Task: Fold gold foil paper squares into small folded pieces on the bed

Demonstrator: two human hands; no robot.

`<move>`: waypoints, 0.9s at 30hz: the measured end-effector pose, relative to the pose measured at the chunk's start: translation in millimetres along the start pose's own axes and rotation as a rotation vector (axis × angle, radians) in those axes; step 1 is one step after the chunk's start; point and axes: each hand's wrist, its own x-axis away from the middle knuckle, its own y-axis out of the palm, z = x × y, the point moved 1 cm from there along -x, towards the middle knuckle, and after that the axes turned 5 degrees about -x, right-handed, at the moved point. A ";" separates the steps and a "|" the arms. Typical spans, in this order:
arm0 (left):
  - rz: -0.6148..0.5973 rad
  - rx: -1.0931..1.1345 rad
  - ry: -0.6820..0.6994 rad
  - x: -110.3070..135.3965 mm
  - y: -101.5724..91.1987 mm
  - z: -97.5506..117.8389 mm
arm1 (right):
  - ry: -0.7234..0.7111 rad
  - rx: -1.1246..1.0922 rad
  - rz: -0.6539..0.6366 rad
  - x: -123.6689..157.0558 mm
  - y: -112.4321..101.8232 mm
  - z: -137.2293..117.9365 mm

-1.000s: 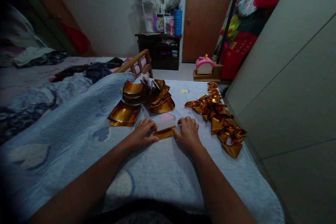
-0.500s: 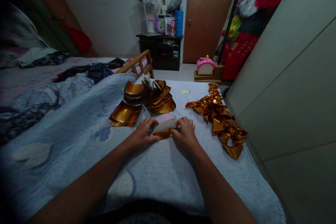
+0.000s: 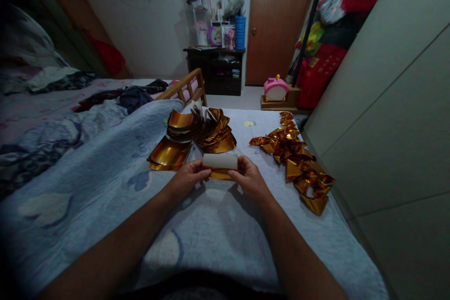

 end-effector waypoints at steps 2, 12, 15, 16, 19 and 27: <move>0.017 0.025 -0.005 0.8 0.3 0.5 | 0.020 -0.026 -0.019 0.5 3.1 -1.6; 0.027 0.115 -0.032 -0.6 1.6 -9.5 | 0.031 0.170 -0.052 4.5 7.8 -8.0; 0.010 0.118 -0.037 -0.1 4.0 -9.2 | 0.052 0.197 -0.050 6.0 6.9 -7.4; 0.016 0.117 -0.037 0.2 4.7 -8.5 | 0.058 0.207 -0.049 6.4 6.6 -6.8; 0.050 0.110 -0.037 1.0 5.9 -5.8 | 0.066 0.227 -0.028 7.0 5.5 -3.3; 0.075 0.109 -0.046 0.9 5.9 -5.3 | 0.098 0.171 -0.032 6.6 4.6 2.1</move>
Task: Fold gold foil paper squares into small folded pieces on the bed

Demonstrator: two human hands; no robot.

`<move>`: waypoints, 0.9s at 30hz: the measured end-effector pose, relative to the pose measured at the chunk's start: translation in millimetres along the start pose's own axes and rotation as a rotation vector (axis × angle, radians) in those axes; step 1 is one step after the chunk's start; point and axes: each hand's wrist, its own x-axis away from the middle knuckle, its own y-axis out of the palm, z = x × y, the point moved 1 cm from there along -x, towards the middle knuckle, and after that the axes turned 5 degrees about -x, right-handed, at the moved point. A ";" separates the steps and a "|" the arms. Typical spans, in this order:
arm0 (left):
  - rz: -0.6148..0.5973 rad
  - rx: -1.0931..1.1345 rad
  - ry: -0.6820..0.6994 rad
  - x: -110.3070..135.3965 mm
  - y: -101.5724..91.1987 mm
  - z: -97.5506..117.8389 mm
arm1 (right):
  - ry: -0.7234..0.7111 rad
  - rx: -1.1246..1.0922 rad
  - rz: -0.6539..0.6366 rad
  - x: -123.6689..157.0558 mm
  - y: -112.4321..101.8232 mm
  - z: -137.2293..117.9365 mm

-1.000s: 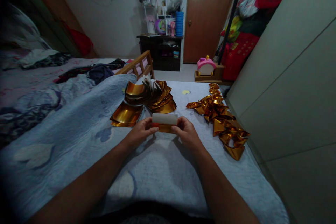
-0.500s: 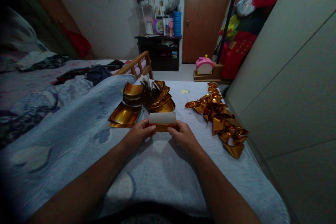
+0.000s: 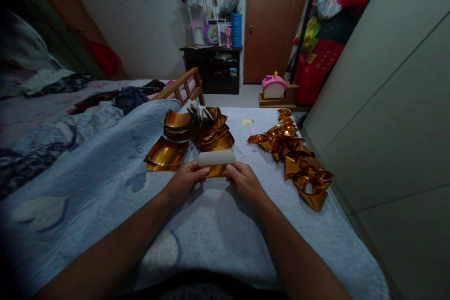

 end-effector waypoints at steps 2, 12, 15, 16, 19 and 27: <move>-0.008 -0.002 0.002 -0.1 -0.2 -0.7 | -0.009 -0.006 -0.002 0.0 -0.1 -0.5; 0.056 0.001 0.072 0.8 1.1 1.6 | -0.041 -0.016 0.009 -2.1 -1.8 0.4; 0.063 -0.047 0.160 1.6 2.3 4.2 | -0.135 -0.074 0.033 -3.9 -0.8 -3.8; 0.077 -0.072 0.191 1.9 2.3 4.8 | -0.154 -0.106 0.033 -4.7 -0.5 -4.2; 0.145 -0.132 0.285 2.7 1.1 5.9 | -0.171 -0.147 0.035 -6.8 -1.0 -2.0; 0.149 -0.095 0.415 9.8 2.6 8.8 | -0.151 -0.013 0.088 -5.3 -7.9 -0.4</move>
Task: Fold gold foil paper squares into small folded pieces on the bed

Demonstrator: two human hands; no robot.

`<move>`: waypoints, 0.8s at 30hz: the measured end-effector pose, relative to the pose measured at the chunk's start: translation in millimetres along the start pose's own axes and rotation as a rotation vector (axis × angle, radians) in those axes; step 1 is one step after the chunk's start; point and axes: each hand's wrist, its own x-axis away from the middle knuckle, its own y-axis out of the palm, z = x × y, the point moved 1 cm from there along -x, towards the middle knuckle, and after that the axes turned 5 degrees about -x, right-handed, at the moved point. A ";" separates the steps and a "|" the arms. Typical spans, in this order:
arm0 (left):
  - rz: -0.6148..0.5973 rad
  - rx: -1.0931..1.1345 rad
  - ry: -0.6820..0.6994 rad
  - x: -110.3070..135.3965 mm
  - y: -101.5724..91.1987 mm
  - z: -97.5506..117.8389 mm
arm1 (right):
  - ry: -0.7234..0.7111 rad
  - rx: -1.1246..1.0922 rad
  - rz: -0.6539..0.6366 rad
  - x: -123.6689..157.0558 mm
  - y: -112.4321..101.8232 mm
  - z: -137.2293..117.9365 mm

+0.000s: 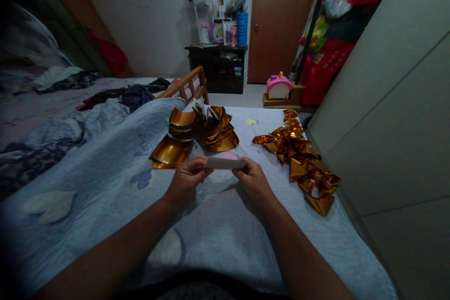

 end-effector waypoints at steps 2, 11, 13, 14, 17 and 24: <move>-0.008 -0.021 0.055 0.9 0.4 2.0 | 0.016 0.000 0.008 0.2 0.0 -1.0; -0.067 -0.246 0.211 5.5 -0.6 15.1 | 0.046 -0.041 0.023 -2.3 2.7 2.2; -0.077 -0.274 0.240 6.9 -0.4 17.1 | 0.060 -0.083 0.034 -2.9 2.8 2.8; -0.082 -0.285 0.254 7.6 -0.3 17.7 | 0.067 -0.108 0.036 -3.0 3.0 2.8; -0.102 -0.316 0.285 9.2 -0.2 17.7 | 0.078 -0.146 0.036 -3.0 3.6 2.8; -0.135 -0.354 0.308 10.6 0.7 16.3 | 0.089 -0.132 0.034 -2.6 3.7 5.9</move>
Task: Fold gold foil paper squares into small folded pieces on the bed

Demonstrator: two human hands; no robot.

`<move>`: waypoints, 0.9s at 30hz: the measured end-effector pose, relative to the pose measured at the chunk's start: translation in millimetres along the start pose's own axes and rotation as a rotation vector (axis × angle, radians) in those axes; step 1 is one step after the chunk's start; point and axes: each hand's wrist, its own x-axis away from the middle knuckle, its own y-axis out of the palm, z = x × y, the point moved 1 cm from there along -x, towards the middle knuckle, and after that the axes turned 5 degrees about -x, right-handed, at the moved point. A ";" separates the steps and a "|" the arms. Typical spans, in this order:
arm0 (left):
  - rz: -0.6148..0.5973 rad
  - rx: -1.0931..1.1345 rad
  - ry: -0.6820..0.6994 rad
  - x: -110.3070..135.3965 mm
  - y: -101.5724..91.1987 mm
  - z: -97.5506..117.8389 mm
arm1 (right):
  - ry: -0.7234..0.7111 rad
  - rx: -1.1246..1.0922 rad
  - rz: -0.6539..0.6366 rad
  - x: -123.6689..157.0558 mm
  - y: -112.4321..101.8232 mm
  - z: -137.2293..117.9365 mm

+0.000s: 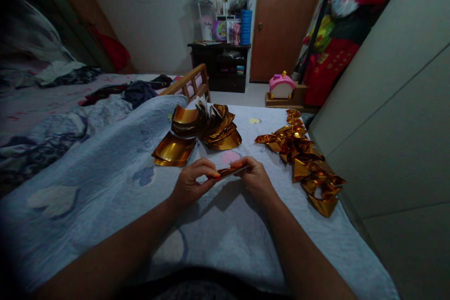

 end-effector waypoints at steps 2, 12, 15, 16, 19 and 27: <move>-0.005 0.003 0.005 0.0 0.4 0.3 | -0.006 0.006 0.000 0.0 -0.1 -0.4; 0.067 0.017 -0.257 1.9 6.1 -8.2 | 0.006 -0.029 0.019 -0.6 0.7 -2.6; 0.077 0.099 -0.371 1.2 8.5 -16.2 | 0.020 -0.028 0.029 -0.6 -0.2 -0.6; 0.066 0.124 -0.391 0.7 8.8 -18.7 | 0.025 -0.010 0.033 -0.5 -0.8 0.0; 0.018 0.082 -0.395 -0.6 7.6 -23.7 | 0.035 0.051 0.049 -0.3 -2.9 0.8; -0.102 -0.437 -0.190 0.0 5.2 -25.8 | 0.005 0.299 0.039 1.0 -6.9 2.1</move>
